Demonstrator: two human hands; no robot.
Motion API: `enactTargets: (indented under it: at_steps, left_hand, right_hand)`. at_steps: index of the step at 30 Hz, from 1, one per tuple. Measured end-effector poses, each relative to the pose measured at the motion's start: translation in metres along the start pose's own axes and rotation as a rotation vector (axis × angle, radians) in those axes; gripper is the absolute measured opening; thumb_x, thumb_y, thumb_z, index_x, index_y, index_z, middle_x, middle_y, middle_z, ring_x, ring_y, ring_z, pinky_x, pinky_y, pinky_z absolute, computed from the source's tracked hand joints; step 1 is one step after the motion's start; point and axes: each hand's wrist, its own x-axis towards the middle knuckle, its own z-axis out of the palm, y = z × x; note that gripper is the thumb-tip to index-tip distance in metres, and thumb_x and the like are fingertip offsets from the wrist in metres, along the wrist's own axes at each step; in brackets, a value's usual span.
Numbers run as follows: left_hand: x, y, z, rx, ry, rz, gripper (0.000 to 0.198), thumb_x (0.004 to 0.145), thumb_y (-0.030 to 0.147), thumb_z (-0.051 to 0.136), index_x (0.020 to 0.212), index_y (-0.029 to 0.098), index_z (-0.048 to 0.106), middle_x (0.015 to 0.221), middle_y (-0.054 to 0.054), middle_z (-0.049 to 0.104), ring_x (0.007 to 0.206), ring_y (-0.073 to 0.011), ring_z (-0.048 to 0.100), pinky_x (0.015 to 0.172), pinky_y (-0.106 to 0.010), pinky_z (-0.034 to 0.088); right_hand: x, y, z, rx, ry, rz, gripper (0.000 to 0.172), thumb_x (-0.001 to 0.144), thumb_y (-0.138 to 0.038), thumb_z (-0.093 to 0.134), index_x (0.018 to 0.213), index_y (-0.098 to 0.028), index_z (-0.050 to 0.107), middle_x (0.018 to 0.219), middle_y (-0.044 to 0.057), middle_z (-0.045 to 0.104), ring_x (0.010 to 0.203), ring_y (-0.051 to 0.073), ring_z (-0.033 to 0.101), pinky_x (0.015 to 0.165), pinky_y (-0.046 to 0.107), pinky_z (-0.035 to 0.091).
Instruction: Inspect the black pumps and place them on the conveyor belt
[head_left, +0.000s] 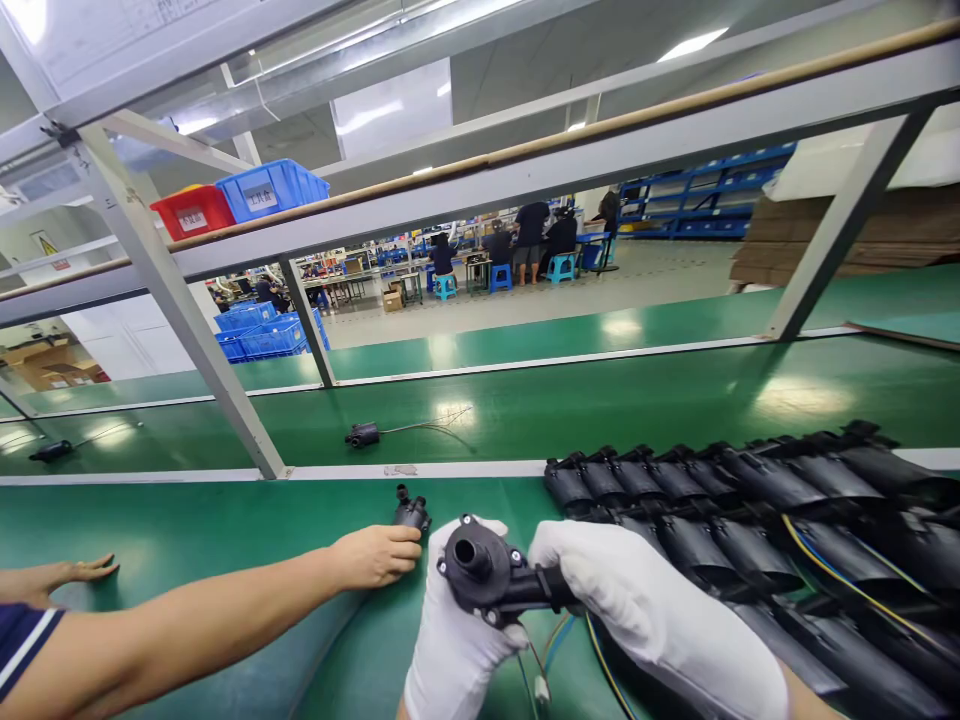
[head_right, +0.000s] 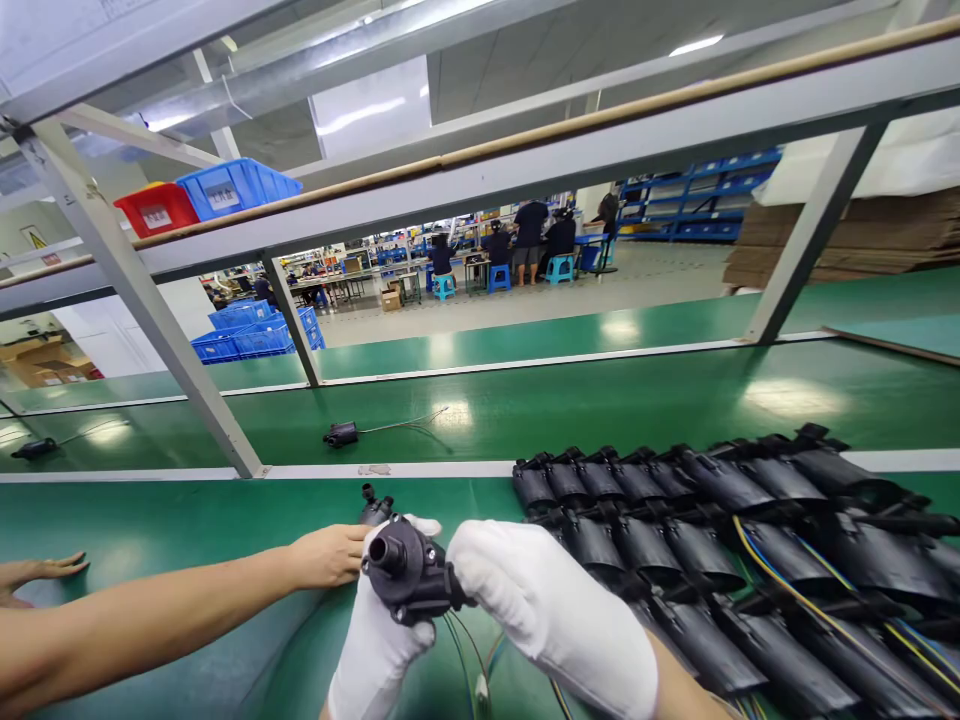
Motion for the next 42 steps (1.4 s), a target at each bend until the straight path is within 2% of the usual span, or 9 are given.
enactTargets:
  at_steps: [10,18,21,22,25,28,34,37,42]
  left_hand:
    - [0.023,-0.033,0.009,-0.002,-0.062,-0.066,0.051,0.069,0.055,0.075,0.108,0.022,0.068,0.096,-0.010,0.074,0.104,-0.0331,0.069,0.088,-0.048,0.054]
    - [-0.015,0.014,-0.079,0.022,0.050,-0.114,0.044,0.061,0.051,0.083,0.097,0.030,0.068,0.093,-0.007,0.071,0.123,-0.0362,0.058,0.108,-0.057,0.038]
    - [-0.040,0.022,-0.050,0.004,0.144,-0.008,0.055,0.068,0.058,0.076,0.107,0.021,0.063,0.108,-0.009,0.069,0.128,-0.0347,0.053,0.106,-0.061,0.038]
    - [-0.046,0.018,-0.025,-0.029,0.247,0.076,0.057,0.067,0.058,0.078,0.110,0.024,0.062,0.113,-0.010,0.068,0.127,-0.0358,0.054,0.104,-0.056,0.041]
    - [-0.057,-0.005,0.057,-0.040,0.219,0.090,0.074,0.044,0.028,0.094,0.109,0.023,0.061,0.117,-0.012,0.067,0.110,-0.0359,0.063,0.096,-0.047,0.050]
    - [-0.061,-0.021,0.103,-0.042,0.229,0.127,0.072,0.048,0.012,0.089,0.112,0.024,0.059,0.117,-0.009,0.067,0.098,-0.0311,0.066,0.093,-0.046,0.051]
    - [-0.074,-0.020,0.093,0.115,0.325,0.306,0.062,0.071,0.025,0.082,0.127,0.026,0.055,0.140,-0.011,0.055,0.133,-0.0314,0.048,0.120,-0.042,0.025]
    - [-0.078,-0.017,0.079,0.164,0.298,0.240,0.081,0.069,0.026,0.085,0.140,0.026,0.046,0.133,-0.011,0.062,0.125,-0.0290,0.055,0.116,-0.040,0.031]
    - [-0.076,-0.018,0.057,0.146,0.231,0.132,0.041,0.080,0.043,0.075,0.115,0.022,0.069,0.083,-0.006,0.074,0.079,-0.0210,0.067,0.084,-0.034,0.053]
  right_hand:
    - [0.000,0.022,0.014,0.116,-0.141,0.000,0.070,0.100,-0.069,0.013,0.076,-0.019,0.055,0.066,0.001,0.055,0.058,0.015,0.047,0.056,0.027,0.035]
    - [0.007,0.020,0.012,0.136,-0.128,0.013,0.072,0.096,-0.075,0.012,0.069,-0.020,0.050,0.061,0.000,0.051,0.055,0.015,0.044,0.053,0.027,0.033]
    - [0.010,0.019,0.011,0.140,-0.147,0.050,0.075,0.094,-0.078,0.008,0.065,-0.020,0.046,0.059,0.000,0.050,0.053,0.015,0.044,0.052,0.027,0.033]
    - [0.011,0.019,0.011,0.141,-0.149,0.063,0.076,0.093,-0.079,0.007,0.065,-0.020,0.045,0.058,0.000,0.050,0.053,0.015,0.044,0.052,0.027,0.033]
    - [0.012,0.019,0.011,0.134,-0.154,0.092,0.077,0.089,-0.083,0.008,0.065,-0.020,0.045,0.057,0.000,0.051,0.052,0.015,0.044,0.051,0.026,0.033]
    - [0.013,0.018,0.013,0.049,-0.166,0.179,0.066,0.088,-0.080,0.031,0.066,-0.020,0.049,0.057,0.000,0.053,0.052,0.015,0.046,0.050,0.025,0.032]
    - [0.008,0.015,-0.001,0.185,-0.331,0.095,0.022,0.087,-0.040,0.060,0.086,-0.019,0.065,0.083,0.004,0.070,0.074,0.018,0.064,0.068,0.026,0.049]
    - [0.005,0.020,-0.010,0.340,-0.350,0.043,0.030,0.088,-0.049,0.067,0.089,-0.019,0.068,0.087,0.005,0.070,0.078,0.018,0.065,0.071,0.027,0.051]
    - [0.008,0.033,-0.002,0.702,-0.066,0.268,0.053,0.082,-0.069,0.065,0.072,-0.018,0.058,0.062,0.002,0.066,0.052,0.015,0.060,0.050,0.024,0.045]
